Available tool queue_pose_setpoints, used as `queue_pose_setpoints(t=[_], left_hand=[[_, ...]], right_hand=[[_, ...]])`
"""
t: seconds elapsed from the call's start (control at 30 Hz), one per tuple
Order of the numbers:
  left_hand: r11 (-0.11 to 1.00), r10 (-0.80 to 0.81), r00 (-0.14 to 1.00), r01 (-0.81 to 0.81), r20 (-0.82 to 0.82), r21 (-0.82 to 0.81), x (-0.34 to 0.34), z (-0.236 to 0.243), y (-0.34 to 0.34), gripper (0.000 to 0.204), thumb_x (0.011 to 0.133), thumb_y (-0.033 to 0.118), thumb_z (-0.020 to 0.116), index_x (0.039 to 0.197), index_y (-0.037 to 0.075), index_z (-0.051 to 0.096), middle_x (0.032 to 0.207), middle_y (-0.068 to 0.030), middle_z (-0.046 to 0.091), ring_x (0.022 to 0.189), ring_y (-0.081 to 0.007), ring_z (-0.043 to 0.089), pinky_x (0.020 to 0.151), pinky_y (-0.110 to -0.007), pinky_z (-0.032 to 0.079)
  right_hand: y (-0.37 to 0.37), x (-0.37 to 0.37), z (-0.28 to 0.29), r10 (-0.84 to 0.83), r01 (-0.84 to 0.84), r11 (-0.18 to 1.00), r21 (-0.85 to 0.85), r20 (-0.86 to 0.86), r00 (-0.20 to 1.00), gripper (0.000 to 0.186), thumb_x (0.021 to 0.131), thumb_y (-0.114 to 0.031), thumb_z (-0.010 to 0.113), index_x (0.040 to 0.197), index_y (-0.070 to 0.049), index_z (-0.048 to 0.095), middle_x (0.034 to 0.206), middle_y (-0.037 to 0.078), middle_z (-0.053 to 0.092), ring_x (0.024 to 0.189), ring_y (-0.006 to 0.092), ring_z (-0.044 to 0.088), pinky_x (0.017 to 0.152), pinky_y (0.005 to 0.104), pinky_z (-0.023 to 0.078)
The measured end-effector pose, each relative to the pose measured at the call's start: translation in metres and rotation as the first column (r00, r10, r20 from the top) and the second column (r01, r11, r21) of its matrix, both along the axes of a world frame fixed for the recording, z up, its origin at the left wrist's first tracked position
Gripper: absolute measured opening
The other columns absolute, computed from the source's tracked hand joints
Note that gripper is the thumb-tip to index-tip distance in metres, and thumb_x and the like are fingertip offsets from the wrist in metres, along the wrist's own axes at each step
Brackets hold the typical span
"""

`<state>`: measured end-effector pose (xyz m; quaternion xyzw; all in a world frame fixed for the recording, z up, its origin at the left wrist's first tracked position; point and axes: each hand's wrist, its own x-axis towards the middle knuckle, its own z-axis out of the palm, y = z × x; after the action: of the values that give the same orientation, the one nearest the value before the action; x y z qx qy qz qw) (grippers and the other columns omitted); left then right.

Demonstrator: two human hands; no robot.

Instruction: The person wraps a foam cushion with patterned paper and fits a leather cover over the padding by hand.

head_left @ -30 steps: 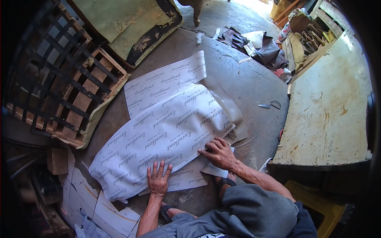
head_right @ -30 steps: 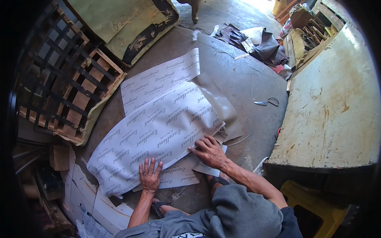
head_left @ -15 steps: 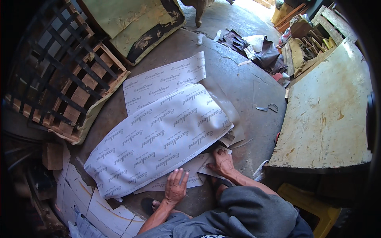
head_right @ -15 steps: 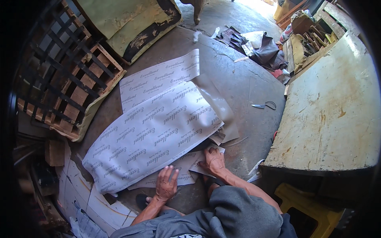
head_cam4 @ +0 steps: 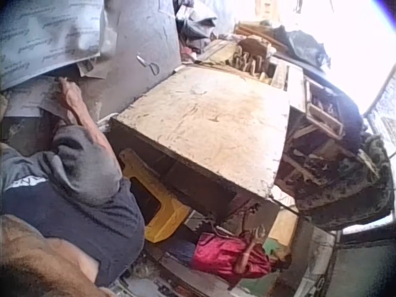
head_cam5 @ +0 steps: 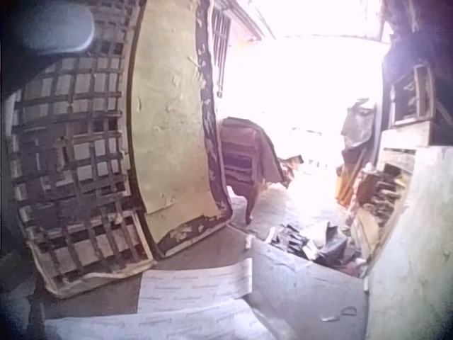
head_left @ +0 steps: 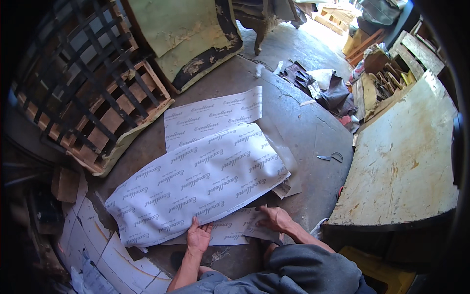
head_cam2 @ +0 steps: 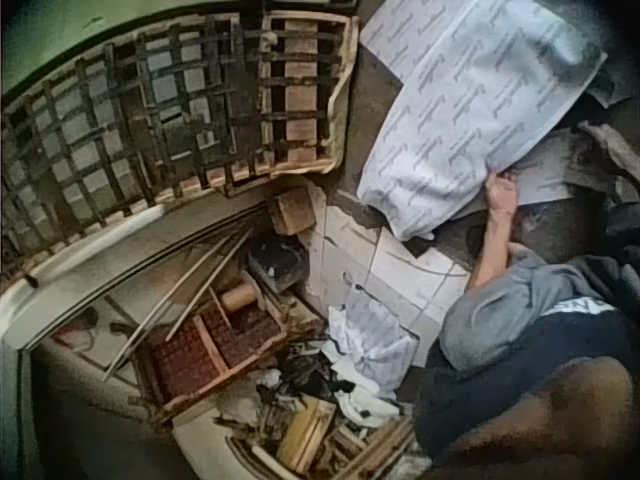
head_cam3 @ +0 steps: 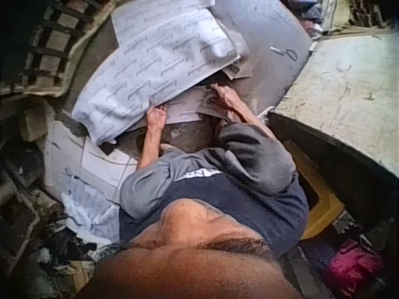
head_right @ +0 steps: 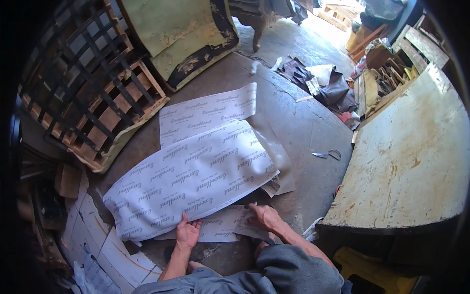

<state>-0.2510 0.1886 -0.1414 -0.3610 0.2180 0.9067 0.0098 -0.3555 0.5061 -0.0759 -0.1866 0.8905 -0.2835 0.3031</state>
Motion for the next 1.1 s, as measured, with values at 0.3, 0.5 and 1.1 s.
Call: queue_pose_setpoints(t=[0.3, 0.5, 1.1], left_hand=[[0.989, 0.066, 0.995, -0.076, -0.081, -0.126, -0.056, 0.073, -0.016, 0.039, 0.099, 0.031, 0.069, 0.127, 0.005, 0.062, 0.114, -0.0130, 0.074, 0.097, -0.0275, 0.074, 0.078, -0.042, 0.064], [0.906, -0.034, 0.996, 0.064, 0.078, -0.418, -0.113, 0.112, -0.060, 0.048, 0.096, 0.043, 0.071, 0.116, 0.000, 0.066, 0.087, -0.0179, 0.076, 0.071, -0.0251, 0.075, 0.060, -0.035, 0.063], [0.766, -0.022, 0.986, 0.121, 0.163, -0.631, -0.144, 0.122, -0.069, 0.069, 0.085, 0.060, 0.077, 0.100, -0.007, 0.065, 0.070, -0.0146, 0.070, 0.052, -0.0190, 0.068, 0.049, -0.027, 0.057]], right_hand=[[-0.006, -0.014, 0.052, 0.224, -0.237, 0.926, 0.294, 0.080, 0.971, 0.071, 0.086, -0.029, 0.075, 0.147, -0.008, 0.046, 0.097, 0.031, 0.071, 0.099, 0.0457, 0.070, 0.084, 0.0529, 0.057], [-0.022, -0.041, 0.119, 0.428, -0.438, 0.899, -0.013, 0.237, 0.872, 0.043, 0.088, -0.026, 0.072, 0.128, -0.010, 0.066, 0.110, 0.018, 0.074, 0.099, 0.0431, 0.070, 0.088, 0.0490, 0.056], [-0.008, -0.018, -0.046, 0.216, -0.261, 0.960, 0.103, 0.325, 0.921, 0.061, 0.085, -0.053, 0.068, 0.137, -0.021, 0.065, 0.114, 0.020, 0.074, 0.107, 0.0397, 0.070, 0.094, 0.0479, 0.054]])
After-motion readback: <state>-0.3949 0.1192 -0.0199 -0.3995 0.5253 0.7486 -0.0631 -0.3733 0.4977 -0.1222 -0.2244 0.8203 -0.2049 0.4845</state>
